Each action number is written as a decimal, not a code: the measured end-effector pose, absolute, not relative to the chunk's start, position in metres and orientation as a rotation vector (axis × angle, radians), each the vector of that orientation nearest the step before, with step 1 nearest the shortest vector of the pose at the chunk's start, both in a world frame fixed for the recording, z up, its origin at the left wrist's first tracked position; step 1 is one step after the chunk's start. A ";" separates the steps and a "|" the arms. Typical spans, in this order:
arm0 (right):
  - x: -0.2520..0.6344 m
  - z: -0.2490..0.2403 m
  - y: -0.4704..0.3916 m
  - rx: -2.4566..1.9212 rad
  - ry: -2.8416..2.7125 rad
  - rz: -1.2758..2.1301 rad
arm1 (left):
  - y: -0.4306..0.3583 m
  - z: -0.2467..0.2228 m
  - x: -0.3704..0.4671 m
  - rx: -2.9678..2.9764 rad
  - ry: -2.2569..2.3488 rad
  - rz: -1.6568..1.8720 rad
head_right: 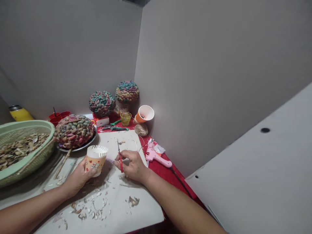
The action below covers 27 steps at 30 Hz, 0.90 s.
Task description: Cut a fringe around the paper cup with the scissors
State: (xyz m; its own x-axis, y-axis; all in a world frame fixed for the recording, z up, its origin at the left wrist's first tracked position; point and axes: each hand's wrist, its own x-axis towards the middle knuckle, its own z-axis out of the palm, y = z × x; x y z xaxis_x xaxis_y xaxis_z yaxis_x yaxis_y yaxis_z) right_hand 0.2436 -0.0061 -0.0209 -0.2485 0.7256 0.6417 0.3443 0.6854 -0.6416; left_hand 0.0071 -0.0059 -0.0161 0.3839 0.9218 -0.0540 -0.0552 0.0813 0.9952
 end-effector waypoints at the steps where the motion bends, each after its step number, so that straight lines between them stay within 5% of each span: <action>1: 0.245 -0.021 -0.005 -0.846 -1.846 0.449 | -0.006 -0.017 0.008 1.249 0.877 0.904; 27: 0.258 -0.004 -0.019 -0.805 -1.791 0.881 | 0.002 -0.008 0.007 0.904 0.793 0.948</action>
